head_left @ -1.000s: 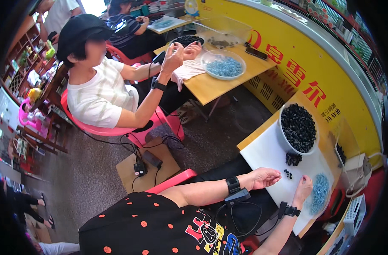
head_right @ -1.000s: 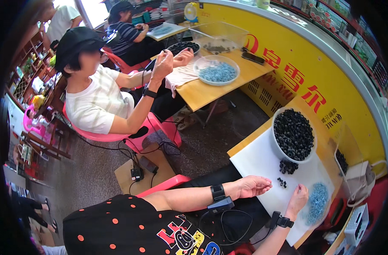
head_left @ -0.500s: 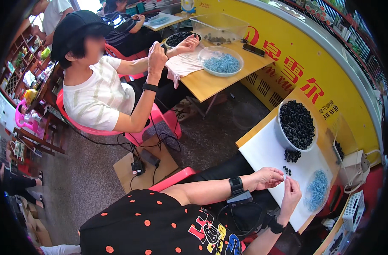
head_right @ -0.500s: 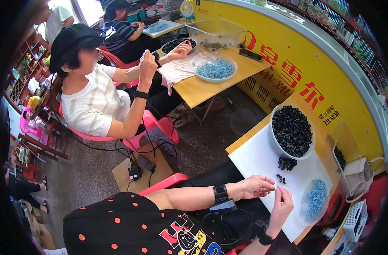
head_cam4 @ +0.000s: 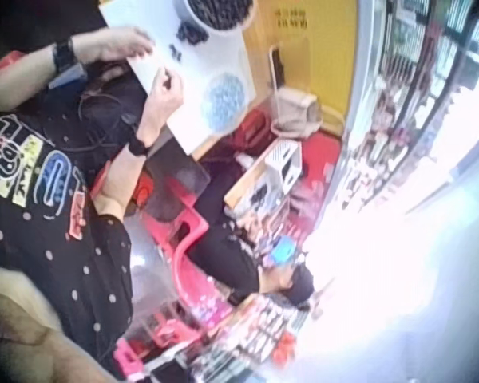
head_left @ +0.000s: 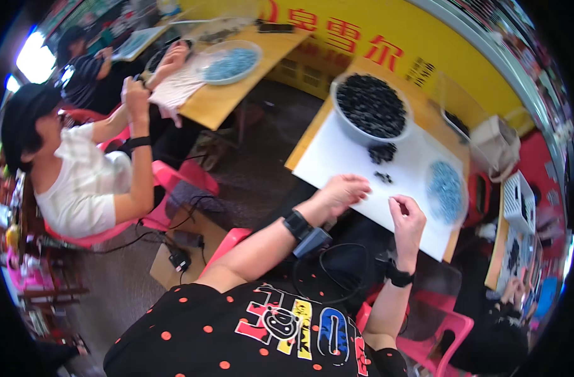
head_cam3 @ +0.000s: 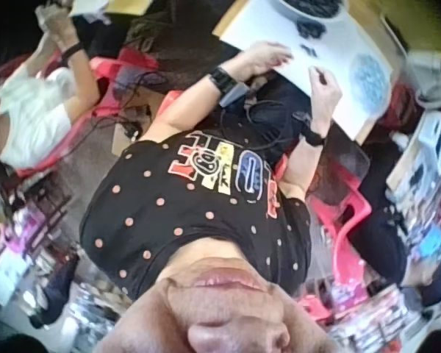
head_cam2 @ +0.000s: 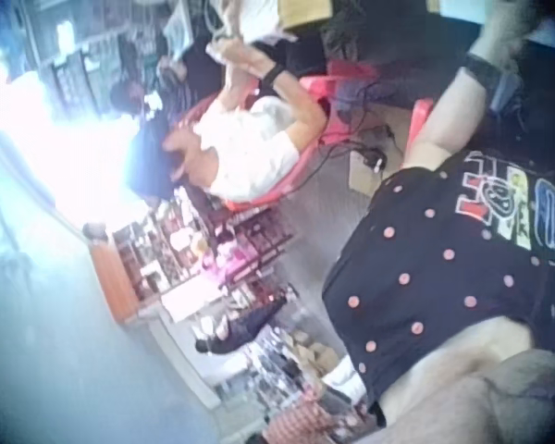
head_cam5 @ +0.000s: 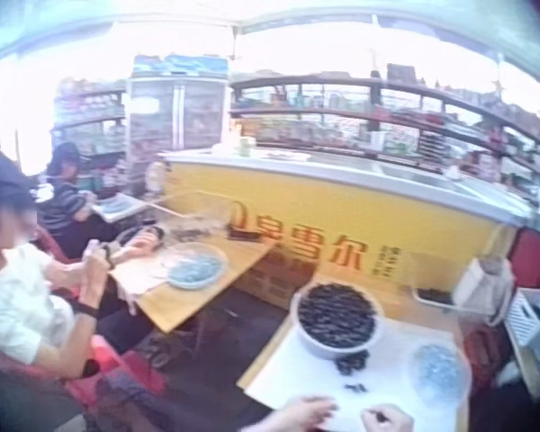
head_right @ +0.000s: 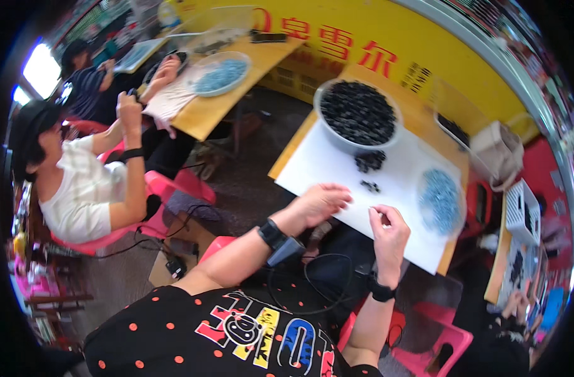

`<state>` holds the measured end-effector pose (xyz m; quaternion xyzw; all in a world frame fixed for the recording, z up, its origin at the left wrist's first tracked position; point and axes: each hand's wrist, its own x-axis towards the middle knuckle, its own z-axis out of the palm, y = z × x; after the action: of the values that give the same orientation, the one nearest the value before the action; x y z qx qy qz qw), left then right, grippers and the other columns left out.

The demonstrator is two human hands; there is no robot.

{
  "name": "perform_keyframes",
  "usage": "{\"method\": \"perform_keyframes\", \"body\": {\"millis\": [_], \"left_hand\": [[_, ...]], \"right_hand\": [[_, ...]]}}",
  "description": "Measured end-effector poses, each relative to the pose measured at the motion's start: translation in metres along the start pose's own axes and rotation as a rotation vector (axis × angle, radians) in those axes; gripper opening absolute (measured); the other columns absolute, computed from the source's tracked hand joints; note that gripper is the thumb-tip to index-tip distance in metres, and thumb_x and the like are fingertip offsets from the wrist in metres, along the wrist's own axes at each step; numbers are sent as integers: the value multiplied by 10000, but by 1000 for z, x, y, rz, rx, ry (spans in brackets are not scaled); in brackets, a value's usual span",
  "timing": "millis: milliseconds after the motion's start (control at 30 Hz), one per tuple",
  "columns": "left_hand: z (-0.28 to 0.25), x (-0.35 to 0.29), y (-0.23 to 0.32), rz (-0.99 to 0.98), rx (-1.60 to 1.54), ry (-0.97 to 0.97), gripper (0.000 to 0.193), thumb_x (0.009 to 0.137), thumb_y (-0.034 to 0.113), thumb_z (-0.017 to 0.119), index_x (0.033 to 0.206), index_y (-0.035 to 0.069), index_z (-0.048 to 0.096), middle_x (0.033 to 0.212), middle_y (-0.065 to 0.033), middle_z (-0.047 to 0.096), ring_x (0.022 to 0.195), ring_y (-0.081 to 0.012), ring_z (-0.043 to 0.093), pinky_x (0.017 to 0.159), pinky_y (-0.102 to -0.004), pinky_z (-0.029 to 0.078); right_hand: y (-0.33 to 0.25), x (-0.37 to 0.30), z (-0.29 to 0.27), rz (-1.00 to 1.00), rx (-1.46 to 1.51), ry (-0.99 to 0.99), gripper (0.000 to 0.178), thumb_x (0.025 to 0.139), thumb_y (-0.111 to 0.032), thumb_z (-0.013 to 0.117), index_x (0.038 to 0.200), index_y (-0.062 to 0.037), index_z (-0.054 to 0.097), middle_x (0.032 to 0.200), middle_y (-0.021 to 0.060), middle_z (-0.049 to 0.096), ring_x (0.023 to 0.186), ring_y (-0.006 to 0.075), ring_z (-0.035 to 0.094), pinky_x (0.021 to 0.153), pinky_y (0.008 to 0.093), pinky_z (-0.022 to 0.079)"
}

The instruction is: Assembling small plastic components by hand at a manufacturing workbench.

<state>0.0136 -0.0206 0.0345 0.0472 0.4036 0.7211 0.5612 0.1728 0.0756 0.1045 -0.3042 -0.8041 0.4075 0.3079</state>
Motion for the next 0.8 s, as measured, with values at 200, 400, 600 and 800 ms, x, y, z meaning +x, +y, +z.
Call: {"method": "perform_keyframes", "body": {"millis": [200,400,600,800], "left_hand": [[4,42,28,238,418,115,117,833,68,674,940,19,675,835,-62,682,744,-122,639,681,-255,521],[22,72,21,573,1068,161,172,795,87,651,942,26,717,838,-103,698,784,-192,659,729,-305,523],[34,93,8,750,1455,235,177,780,132,635,929,99,725,925,-117,645,892,-311,632,780,-404,509],[19,116,-4,894,1509,93,60,753,66,561,763,50,617,901,-164,561,874,-366,586,751,-441,493]], "right_hand": [[12,-14,-17,128,83,61,124,848,-106,683,863,15,663,675,-23,576,613,39,482,583,201,397],[15,-20,-24,145,137,87,137,861,-118,686,874,17,668,686,-28,587,624,33,491,588,194,401],[11,-19,-28,172,129,88,142,857,-113,688,875,26,665,706,-9,610,642,51,517,615,211,427],[10,-21,-25,148,176,62,95,863,-44,643,850,48,626,763,-5,581,696,69,491,640,221,417]]}}
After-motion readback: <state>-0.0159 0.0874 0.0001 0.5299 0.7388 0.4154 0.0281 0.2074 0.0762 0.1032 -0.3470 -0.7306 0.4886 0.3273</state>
